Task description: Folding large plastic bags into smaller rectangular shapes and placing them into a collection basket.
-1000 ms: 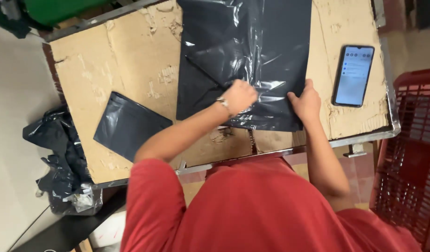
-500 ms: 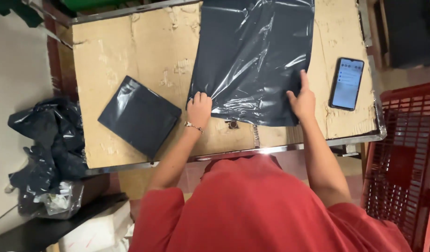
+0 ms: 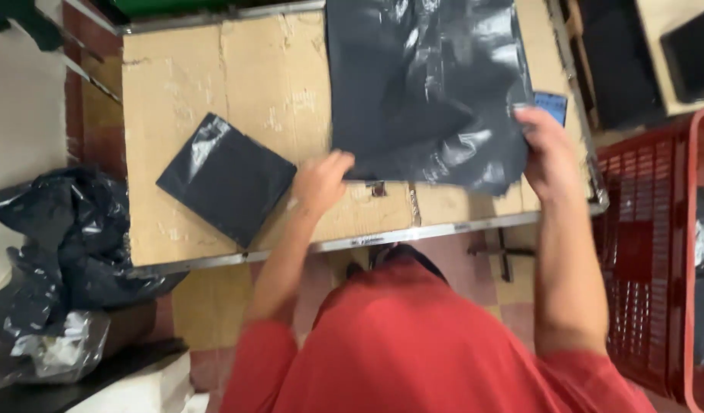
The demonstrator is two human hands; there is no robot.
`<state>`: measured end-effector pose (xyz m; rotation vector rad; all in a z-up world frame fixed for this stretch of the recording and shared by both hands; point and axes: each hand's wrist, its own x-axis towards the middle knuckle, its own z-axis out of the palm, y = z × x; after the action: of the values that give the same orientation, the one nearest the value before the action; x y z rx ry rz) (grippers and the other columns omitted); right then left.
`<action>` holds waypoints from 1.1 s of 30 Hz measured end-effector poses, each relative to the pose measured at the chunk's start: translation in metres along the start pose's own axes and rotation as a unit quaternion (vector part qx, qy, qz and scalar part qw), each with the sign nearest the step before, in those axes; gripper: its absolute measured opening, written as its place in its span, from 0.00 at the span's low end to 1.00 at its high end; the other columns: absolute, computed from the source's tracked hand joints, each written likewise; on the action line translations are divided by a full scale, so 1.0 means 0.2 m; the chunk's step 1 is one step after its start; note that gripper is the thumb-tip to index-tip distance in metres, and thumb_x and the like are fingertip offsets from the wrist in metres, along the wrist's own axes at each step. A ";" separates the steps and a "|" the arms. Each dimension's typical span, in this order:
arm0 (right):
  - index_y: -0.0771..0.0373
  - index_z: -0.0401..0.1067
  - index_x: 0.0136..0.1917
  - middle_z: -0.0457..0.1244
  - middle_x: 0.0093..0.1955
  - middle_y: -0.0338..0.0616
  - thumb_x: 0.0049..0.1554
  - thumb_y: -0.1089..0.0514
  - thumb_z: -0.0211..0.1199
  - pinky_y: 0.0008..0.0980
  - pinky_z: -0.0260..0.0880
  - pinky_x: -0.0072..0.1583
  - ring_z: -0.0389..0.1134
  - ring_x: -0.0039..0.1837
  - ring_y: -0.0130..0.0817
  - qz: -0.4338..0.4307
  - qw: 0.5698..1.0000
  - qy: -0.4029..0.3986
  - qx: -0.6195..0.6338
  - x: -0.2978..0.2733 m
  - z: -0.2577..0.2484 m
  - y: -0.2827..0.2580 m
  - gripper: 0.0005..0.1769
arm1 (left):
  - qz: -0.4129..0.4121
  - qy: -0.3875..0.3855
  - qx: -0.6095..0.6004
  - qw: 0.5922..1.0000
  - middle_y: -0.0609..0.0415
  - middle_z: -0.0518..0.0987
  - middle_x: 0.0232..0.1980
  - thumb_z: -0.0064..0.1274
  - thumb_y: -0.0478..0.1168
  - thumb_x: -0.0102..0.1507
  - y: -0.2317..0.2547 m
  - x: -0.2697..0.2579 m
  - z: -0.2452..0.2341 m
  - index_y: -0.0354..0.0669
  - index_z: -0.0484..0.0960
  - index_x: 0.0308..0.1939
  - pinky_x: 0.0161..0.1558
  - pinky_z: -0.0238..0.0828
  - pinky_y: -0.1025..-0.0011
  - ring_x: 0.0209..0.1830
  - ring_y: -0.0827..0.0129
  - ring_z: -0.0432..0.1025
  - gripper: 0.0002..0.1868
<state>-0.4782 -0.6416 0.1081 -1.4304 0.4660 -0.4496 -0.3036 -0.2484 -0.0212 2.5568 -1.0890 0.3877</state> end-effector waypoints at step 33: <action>0.60 0.81 0.50 0.65 0.53 0.52 0.48 0.42 0.79 0.51 0.74 0.55 0.71 0.54 0.60 -0.027 0.834 0.028 -0.550 2.20 0.22 1.07 0.25 | -0.381 -0.042 -0.061 0.922 0.52 0.85 0.45 0.54 0.58 0.66 -0.72 1.05 0.86 0.53 0.80 0.50 0.52 0.77 0.59 0.49 0.56 0.80 0.17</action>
<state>-0.0855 -0.8307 -0.1174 -2.5558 0.7966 -0.2505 -0.0367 -0.3594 -0.1263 2.6474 -0.0700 0.0022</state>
